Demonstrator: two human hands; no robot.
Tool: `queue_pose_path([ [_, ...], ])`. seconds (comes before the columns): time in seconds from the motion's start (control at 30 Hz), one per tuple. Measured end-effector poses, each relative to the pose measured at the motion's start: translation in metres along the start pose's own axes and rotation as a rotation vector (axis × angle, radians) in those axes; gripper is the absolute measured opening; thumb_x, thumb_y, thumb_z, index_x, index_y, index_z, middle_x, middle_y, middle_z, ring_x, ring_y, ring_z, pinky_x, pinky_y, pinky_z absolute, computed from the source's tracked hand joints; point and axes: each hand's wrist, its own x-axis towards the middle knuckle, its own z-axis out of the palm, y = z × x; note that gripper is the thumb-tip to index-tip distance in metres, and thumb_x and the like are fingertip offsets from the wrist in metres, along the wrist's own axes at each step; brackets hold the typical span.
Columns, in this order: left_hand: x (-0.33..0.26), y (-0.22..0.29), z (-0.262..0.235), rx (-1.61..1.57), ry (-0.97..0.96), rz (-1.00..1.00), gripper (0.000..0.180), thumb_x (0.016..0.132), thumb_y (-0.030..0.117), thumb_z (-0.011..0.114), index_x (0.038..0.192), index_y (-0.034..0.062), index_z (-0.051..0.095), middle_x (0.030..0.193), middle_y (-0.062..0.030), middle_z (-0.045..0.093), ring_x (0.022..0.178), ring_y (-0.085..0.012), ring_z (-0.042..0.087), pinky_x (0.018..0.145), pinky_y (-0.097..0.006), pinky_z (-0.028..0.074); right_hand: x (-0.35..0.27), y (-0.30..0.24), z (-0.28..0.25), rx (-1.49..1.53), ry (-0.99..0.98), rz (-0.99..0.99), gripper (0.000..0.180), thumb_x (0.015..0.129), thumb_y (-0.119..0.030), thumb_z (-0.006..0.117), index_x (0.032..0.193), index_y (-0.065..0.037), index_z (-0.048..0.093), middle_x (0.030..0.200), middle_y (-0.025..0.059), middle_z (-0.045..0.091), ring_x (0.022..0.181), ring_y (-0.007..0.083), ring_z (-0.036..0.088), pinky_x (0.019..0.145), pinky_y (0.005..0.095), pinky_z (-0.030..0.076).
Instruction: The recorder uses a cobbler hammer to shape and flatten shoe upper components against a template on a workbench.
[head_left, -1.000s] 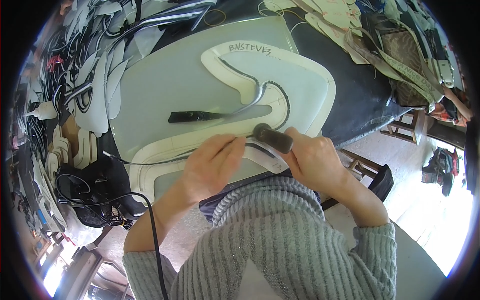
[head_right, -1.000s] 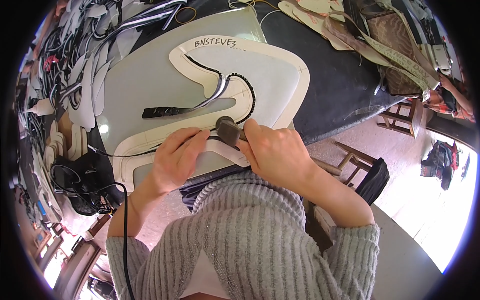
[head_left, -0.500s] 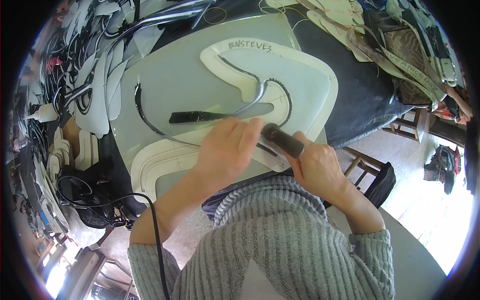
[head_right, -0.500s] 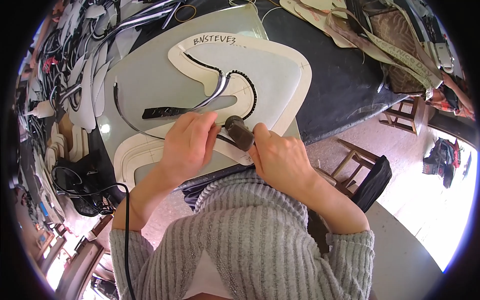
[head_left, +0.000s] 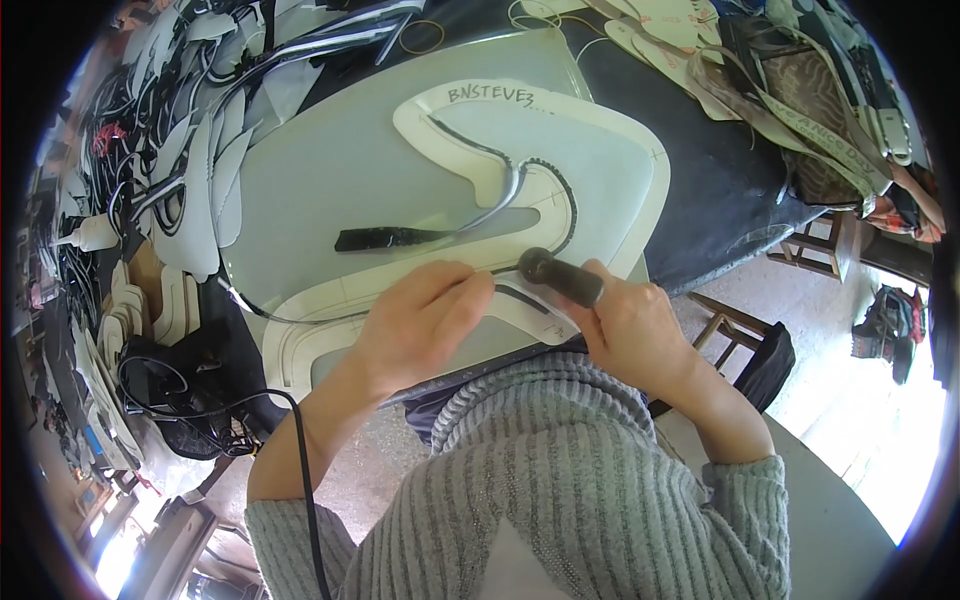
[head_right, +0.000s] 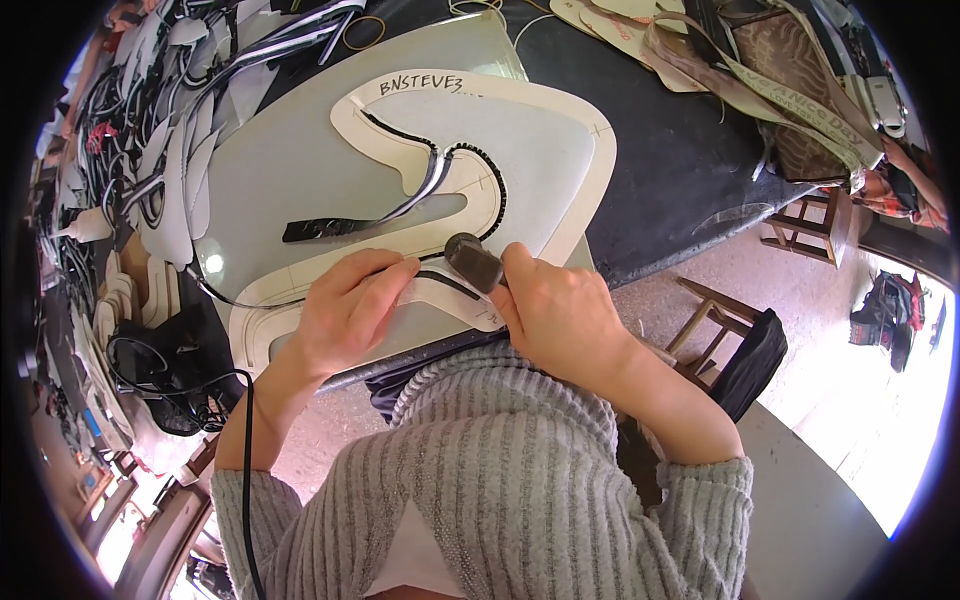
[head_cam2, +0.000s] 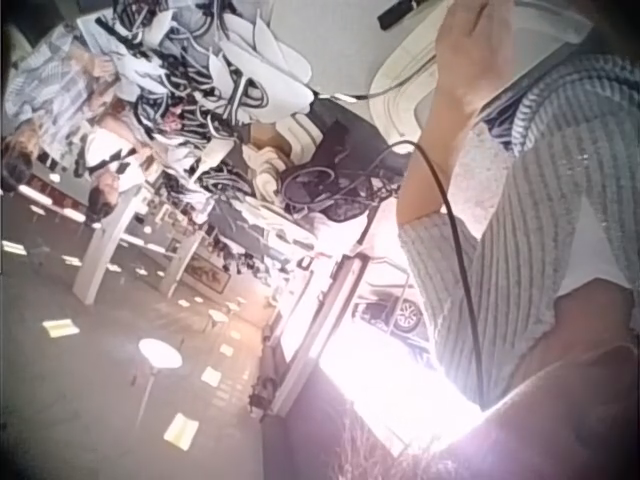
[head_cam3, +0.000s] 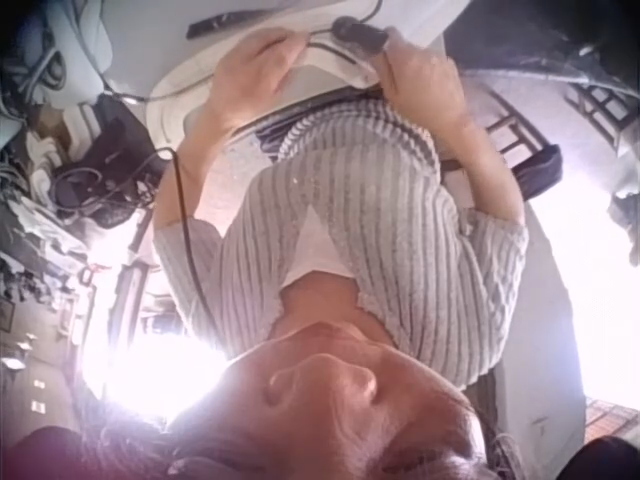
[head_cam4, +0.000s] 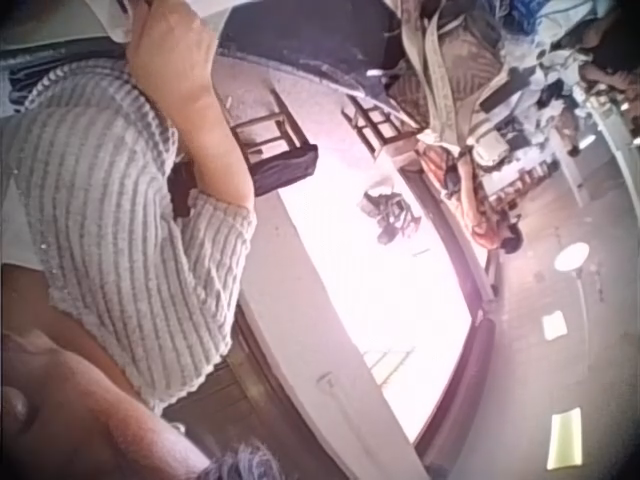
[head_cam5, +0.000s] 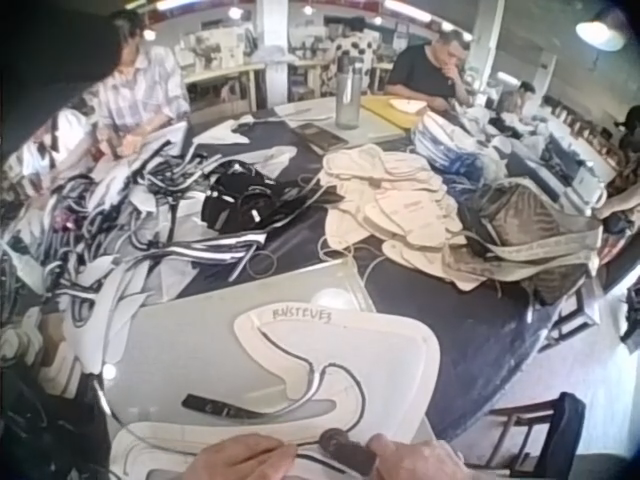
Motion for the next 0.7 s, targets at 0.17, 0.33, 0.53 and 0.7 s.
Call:
queue_pose_path([
  [0.17,-0.006,-0.004,0.005,0.023,0.075,0.039,0.04,0.072,0.002,0.069,0.111,-0.0026,0.061,0.097,-0.0142,0.066,0.087,-0.0294,0.066,0.071,-0.035,0.057,0.012,-0.017,-0.012,0.028,0.106,-0.147,0.025,0.096,-0.021,0.059,0.091,0.001,0.048,0.059,0.0163,0.059,0.054,0.037,0.062,0.05,0.0459,0.049],
  [0.33,-0.009,-0.001,0.004,0.015,0.085,0.011,0.037,0.073,0.002,0.069,0.109,-0.0038,0.062,0.099,-0.016,0.066,0.088,-0.0305,0.067,0.071,-0.036,0.058,0.016,-0.026,-0.024,-0.192,-0.045,-0.154,0.031,0.097,-0.028,0.058,0.087,0.0,0.05,0.059,0.0155,0.06,0.053,0.0358,0.063,0.049,0.0452,0.049],
  [0.53,0.0,0.001,0.0,0.015,0.074,-0.043,0.03,0.076,-0.003,0.07,0.106,-0.0025,0.062,0.095,-0.0147,0.068,0.086,-0.0303,0.068,0.075,-0.036,0.058,0.015,-0.016,-0.009,-0.223,-0.123,-0.124,0.034,0.097,-0.03,0.059,0.084,0.0,0.051,0.059,0.0157,0.06,0.054,0.0359,0.064,0.049,0.0437,0.049],
  [0.7,-0.006,0.01,0.0,-0.259,0.157,-0.378,0.029,0.078,-0.009,0.071,0.105,-0.0006,0.062,0.092,-0.0135,0.068,0.085,-0.03,0.067,0.079,-0.034,0.056,0.016,-0.012,-0.007,-0.261,-0.087,-0.171,0.034,0.097,-0.03,0.059,0.083,0.0,0.051,0.058,0.0156,0.06,0.054,0.0359,0.064,0.049,0.0437,0.05],
])
